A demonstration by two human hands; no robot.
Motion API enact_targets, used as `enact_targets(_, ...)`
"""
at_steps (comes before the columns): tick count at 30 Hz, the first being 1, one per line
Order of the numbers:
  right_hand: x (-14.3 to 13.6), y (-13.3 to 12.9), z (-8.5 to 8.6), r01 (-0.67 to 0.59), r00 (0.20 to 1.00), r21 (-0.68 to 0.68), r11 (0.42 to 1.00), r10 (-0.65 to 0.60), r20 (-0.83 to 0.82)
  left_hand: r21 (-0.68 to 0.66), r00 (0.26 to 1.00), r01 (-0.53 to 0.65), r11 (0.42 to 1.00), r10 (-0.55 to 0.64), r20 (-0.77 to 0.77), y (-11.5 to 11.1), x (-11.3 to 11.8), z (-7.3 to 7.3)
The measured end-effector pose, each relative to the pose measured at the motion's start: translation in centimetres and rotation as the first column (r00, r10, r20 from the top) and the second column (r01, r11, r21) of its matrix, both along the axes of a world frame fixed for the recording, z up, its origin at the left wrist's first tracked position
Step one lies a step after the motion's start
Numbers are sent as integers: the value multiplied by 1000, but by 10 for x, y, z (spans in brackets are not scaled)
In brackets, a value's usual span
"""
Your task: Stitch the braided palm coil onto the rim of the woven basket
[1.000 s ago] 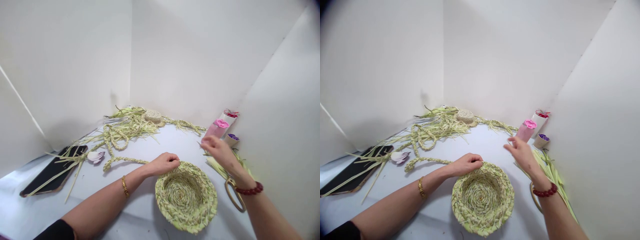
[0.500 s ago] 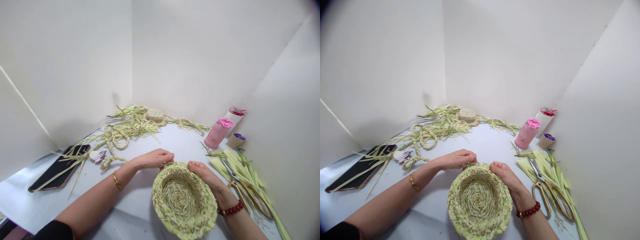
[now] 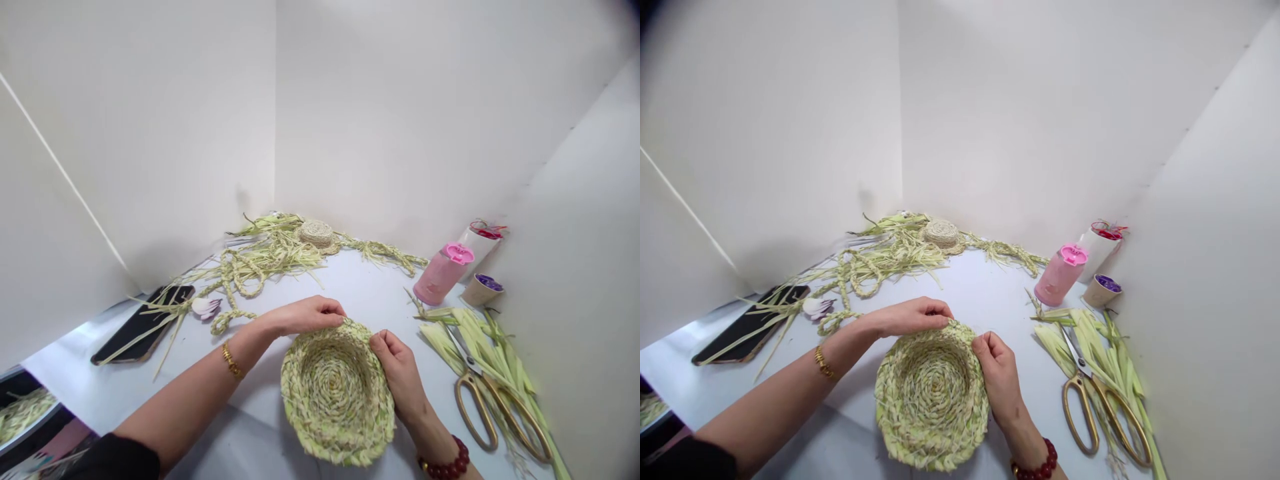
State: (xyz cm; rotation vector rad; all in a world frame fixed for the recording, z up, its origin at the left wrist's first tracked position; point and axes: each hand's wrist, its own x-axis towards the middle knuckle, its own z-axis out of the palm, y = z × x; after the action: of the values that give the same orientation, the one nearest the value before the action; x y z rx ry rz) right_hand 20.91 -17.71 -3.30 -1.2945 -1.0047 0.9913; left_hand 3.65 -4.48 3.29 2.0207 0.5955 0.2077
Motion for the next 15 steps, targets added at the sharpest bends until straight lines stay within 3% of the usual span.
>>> enact_targets(6, 0, 1, 10, -9, 989, -7, 1000, 10, 149, 21, 997, -81, 996, 81, -5, -17, -9, 4)
enact_targets(15, 5, 5, 11, 37, 963, -34, 999, -27, 268, -51, 996, -91, 995, 91, 1, -14, -3, -3)
